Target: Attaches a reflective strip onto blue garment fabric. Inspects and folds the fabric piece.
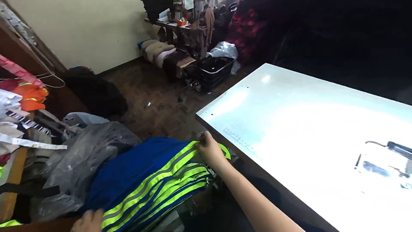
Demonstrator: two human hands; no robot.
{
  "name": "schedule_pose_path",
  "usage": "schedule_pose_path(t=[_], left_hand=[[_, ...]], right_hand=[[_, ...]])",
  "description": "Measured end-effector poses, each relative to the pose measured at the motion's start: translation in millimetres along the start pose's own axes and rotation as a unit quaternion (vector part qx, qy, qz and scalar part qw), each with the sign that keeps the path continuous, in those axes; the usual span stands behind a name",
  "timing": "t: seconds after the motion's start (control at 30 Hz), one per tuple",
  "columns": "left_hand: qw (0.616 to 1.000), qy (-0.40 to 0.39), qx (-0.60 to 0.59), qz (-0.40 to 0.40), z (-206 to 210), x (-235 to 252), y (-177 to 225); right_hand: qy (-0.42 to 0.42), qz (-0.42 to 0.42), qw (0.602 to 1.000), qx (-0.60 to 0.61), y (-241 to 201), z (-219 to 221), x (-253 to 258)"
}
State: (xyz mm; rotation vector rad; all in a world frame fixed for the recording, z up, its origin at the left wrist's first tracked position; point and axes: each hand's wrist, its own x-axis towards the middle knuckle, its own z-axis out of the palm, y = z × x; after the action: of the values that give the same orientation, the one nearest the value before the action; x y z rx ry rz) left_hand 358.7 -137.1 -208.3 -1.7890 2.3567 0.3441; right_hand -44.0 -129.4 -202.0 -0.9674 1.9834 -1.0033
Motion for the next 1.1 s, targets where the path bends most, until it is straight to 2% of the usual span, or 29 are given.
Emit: schedule_pose_path(t=[0.1, 0.13, 0.17, 0.23, 0.3, 0.4, 0.47, 0.5, 0.57, 0.6, 0.67, 0.73, 0.77, 0.83, 0.9, 0.97, 1.03, 1.1], left_hand=[[0.968, -0.012, -0.132, 0.213, -11.0, 19.8, 99.2], [0.956, -0.028, -0.155, 0.246, -5.3, 31.8, 129.3], [0.956, -0.051, -0.151, 0.247, 1.2, 46.4, 155.4], [0.974, -0.089, -0.088, 0.19, 13.3, 79.8, 194.8], [0.983, -0.121, -0.019, 0.139, 23.9, 107.4, 213.7], [0.985, -0.115, 0.011, 0.131, 31.0, 110.4, 223.8], [0.979, -0.086, -0.051, 0.179, 34.6, 91.6, 228.9], [0.968, -0.097, -0.089, 0.216, 36.5, 76.8, 232.1], [0.931, -0.167, -0.157, 0.284, 37.7, 44.6, 234.8], [0.919, -0.165, -0.19, 0.304, 35.3, 31.2, 232.6], [0.92, -0.047, -0.233, 0.312, 28.7, 18.6, 211.7], [0.944, 0.043, -0.215, 0.248, 14.0, 25.0, 169.0], [0.962, 0.037, -0.183, 0.197, 6.9, 32.4, 140.4], [0.987, -0.05, -0.124, 0.086, -0.6, 46.4, 77.3], [0.989, -0.109, -0.096, 0.01, 6.6, 52.8, 20.9], [0.986, -0.136, -0.085, -0.034, 18.4, 52.9, -16.9], [0.986, -0.103, -0.12, -0.053, 25.2, 53.9, -37.5], [0.984, 0.011, -0.165, -0.065, 15.1, 57.3, -42.9]], right_hand=[[-0.008, -0.023, 1.0, 0.01, -11.9, 2.4, 2.6], [-0.013, -0.024, 1.0, 0.01, -15.6, 2.9, 2.7], [-0.019, -0.024, 1.0, 0.007, -18.1, 3.4, 2.2], [-0.028, -0.027, 0.999, -0.001, -18.9, 3.7, -0.1], [-0.04, -0.025, 0.999, -0.015, -16.3, 2.1, -3.5], [-0.046, -0.025, 0.998, -0.015, -8.2, -1.4, -7.3], [-0.042, -0.023, 0.999, -0.006, 0.7, -3.8, -5.4], [-0.039, -0.018, 0.999, -0.005, 6.0, -4.0, -4.5], [-0.038, -0.003, 0.999, -0.012, 16.2, -2.7, -4.9], [-0.04, 0.005, 0.999, -0.02, 19.6, -3.0, -4.6], [-0.042, 0.013, 0.999, -0.022, 23.0, -4.1, -4.9], [-0.038, 0.014, 0.999, -0.013, 24.3, -4.4, -6.5], [-0.038, 0.014, 0.999, -0.008, 24.1, -4.8, -6.5], [-0.038, 0.012, 0.999, 0.003, 21.5, -5.2, -5.9], [-0.038, 0.015, 0.999, 0.014, 18.3, -5.2, -4.7], [-0.037, 0.03, 0.999, 0.017, 17.1, -4.2, -4.0], [-0.034, 0.045, 0.998, 0.011, 14.5, -3.5, -0.2], [-0.022, 0.044, 0.999, 0.008, 3.6, -5.0, 5.9]])
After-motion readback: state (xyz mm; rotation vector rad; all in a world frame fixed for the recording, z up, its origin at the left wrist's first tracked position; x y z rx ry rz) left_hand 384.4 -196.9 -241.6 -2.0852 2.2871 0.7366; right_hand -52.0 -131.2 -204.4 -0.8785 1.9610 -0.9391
